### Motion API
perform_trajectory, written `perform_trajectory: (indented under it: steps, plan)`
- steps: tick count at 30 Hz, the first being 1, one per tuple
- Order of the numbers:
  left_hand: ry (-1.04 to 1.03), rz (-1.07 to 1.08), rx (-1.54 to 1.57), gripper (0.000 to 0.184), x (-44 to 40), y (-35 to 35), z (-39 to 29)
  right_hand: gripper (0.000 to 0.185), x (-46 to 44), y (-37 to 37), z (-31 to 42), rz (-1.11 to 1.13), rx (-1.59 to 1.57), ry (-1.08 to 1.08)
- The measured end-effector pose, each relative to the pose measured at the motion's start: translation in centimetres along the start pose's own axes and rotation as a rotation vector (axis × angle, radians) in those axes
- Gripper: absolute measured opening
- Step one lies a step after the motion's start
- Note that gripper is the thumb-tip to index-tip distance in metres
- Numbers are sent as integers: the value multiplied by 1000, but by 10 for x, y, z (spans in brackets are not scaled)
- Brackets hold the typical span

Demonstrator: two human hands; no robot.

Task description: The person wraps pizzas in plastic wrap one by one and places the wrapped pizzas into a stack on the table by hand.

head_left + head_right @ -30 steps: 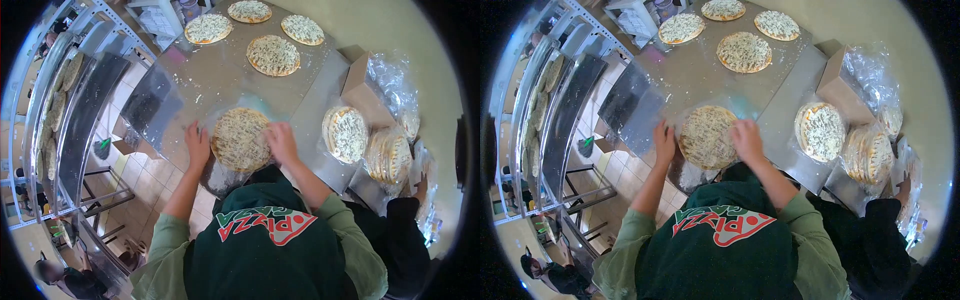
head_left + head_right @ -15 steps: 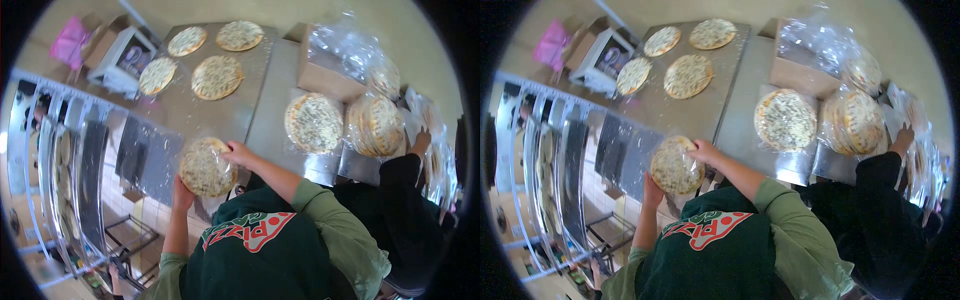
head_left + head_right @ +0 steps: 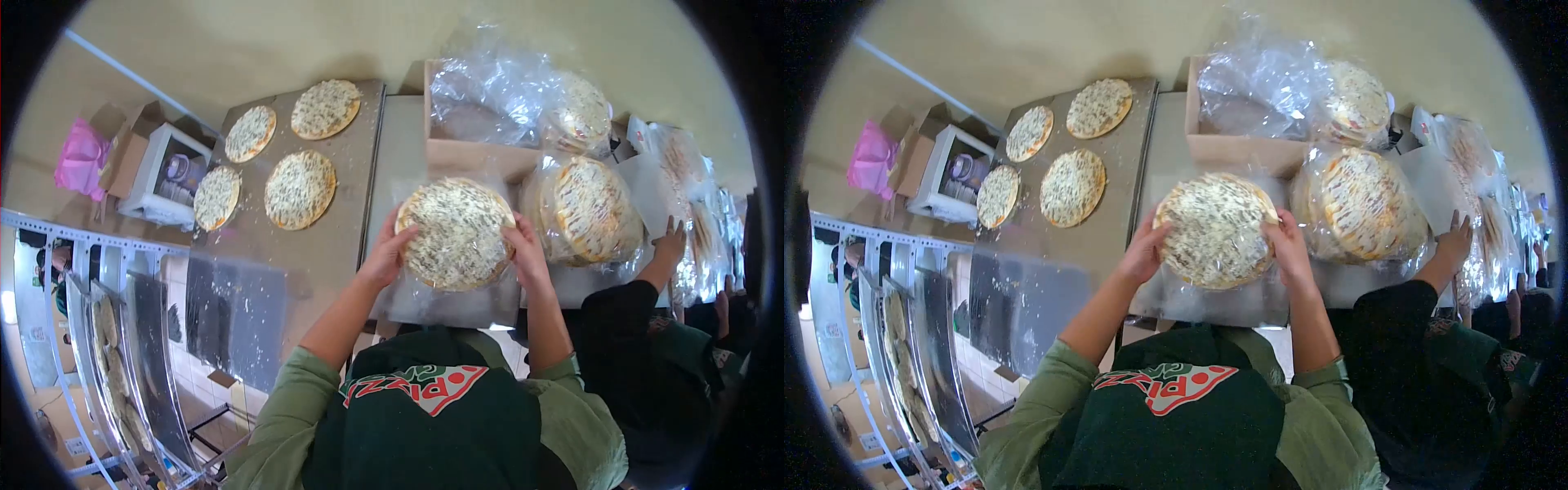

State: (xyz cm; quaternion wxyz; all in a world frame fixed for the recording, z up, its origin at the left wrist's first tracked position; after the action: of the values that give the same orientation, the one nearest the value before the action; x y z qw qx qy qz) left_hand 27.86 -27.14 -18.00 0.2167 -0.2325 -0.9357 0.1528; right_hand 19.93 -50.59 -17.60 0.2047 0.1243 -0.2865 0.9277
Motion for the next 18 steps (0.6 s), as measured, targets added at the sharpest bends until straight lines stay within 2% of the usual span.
perform_trajectory:
  steps: [1,3,4,6,8,9,10,12,15,18]
  plan:
    - [19,2,-34,72,-14,-7,3,45,-8,10,-2,-2,58,8]
    - [124,-138,-296,76,-27,-4,12,48,-19,29,-11,-19,160,13]
    - [179,-209,-429,78,-27,-6,13,50,-12,25,3,-75,479,185]
    - [-180,-370,-906,77,-21,-16,-10,54,7,-1,24,-192,1121,512]
    - [-627,-492,-1444,74,-14,-37,-31,60,10,-28,23,-25,1286,641]
    - [-649,-374,-1542,67,-14,-58,-38,61,13,-49,22,40,1430,667]
    - [-669,-322,-1577,63,-17,-70,-39,62,16,-62,19,111,1577,694]
    - [-722,-224,-1636,54,-25,-87,-39,64,10,-59,-13,192,1535,716]
    - [-800,-160,-1448,47,-49,-88,-59,63,4,-56,-18,282,1529,685]
    - [-442,-127,-729,38,-108,-83,-84,53,0,-63,6,351,1458,615]
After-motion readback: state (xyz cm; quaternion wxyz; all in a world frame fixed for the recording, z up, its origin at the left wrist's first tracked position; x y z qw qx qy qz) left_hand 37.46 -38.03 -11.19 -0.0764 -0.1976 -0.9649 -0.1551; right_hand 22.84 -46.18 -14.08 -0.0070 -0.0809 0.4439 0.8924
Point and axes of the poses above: each hand's wrist, its own x-axis away from the middle knuckle, its own y-axis out of the back of the hand, z = x × y, the point moved 5 cm from there along -x, towards the middle knuckle, and after that the axes turned 11 degrees about -x, right-handed, at the moved point
